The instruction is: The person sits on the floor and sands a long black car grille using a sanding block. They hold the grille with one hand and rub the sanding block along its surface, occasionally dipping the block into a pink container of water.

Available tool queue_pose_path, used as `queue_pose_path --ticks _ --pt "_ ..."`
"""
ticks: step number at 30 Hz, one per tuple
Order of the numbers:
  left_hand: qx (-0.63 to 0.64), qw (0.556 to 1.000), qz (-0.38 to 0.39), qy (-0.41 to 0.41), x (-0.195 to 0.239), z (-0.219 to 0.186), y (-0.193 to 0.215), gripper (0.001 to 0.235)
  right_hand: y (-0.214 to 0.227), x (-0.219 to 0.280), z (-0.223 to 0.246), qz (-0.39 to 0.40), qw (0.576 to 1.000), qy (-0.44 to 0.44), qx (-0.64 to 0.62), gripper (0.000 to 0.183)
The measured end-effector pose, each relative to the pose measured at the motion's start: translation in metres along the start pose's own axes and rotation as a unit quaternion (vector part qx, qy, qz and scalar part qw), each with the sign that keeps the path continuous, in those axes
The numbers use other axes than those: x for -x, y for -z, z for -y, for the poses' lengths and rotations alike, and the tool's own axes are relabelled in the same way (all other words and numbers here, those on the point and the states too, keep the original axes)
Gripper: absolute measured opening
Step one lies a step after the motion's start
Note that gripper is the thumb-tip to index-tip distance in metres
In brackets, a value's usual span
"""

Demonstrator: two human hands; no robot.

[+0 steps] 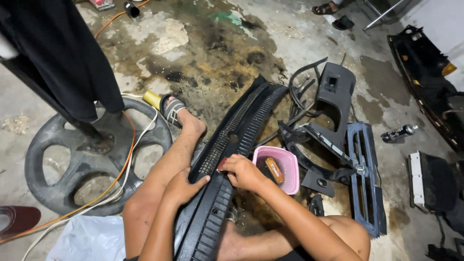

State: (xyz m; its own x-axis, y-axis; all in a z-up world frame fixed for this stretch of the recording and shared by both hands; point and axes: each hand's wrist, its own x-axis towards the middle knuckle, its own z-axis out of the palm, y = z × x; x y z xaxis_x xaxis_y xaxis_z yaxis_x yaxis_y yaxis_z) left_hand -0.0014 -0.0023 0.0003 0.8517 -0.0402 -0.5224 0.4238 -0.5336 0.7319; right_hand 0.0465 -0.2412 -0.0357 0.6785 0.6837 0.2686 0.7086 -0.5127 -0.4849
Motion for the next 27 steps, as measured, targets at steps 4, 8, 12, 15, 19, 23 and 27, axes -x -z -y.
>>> queue_pose_path --ticks 4,8,12,15,19,23,27 --pt "-0.010 1.000 0.004 0.001 -0.007 0.008 -0.004 0.061 -0.007 0.002 -0.005 0.002 1.000 -0.002 0.010 0.022" --pt "-0.006 1.000 0.002 0.002 -0.008 0.008 -0.005 0.060 -0.018 0.005 -0.008 0.010 0.999 0.006 0.031 0.018" --pt "-0.017 1.000 0.002 0.012 -0.009 0.009 -0.009 0.061 -0.017 0.006 -0.005 0.007 1.000 0.002 0.026 0.016" --pt "-0.019 1.000 0.005 0.014 -0.004 0.004 -0.004 0.061 -0.010 0.002 0.000 0.001 1.000 -0.003 0.013 0.017" --pt "-0.028 0.999 -0.003 0.020 -0.002 0.007 -0.006 0.063 -0.013 0.004 0.004 -0.011 1.000 -0.008 -0.025 0.018" --pt "-0.026 1.000 -0.003 0.017 -0.005 0.012 -0.006 0.068 -0.029 0.025 0.044 -0.030 0.992 0.084 -0.086 0.026" --pt "-0.033 0.999 0.005 0.008 -0.003 0.006 -0.006 0.066 -0.011 0.014 0.052 -0.058 0.989 0.071 -0.117 0.023"
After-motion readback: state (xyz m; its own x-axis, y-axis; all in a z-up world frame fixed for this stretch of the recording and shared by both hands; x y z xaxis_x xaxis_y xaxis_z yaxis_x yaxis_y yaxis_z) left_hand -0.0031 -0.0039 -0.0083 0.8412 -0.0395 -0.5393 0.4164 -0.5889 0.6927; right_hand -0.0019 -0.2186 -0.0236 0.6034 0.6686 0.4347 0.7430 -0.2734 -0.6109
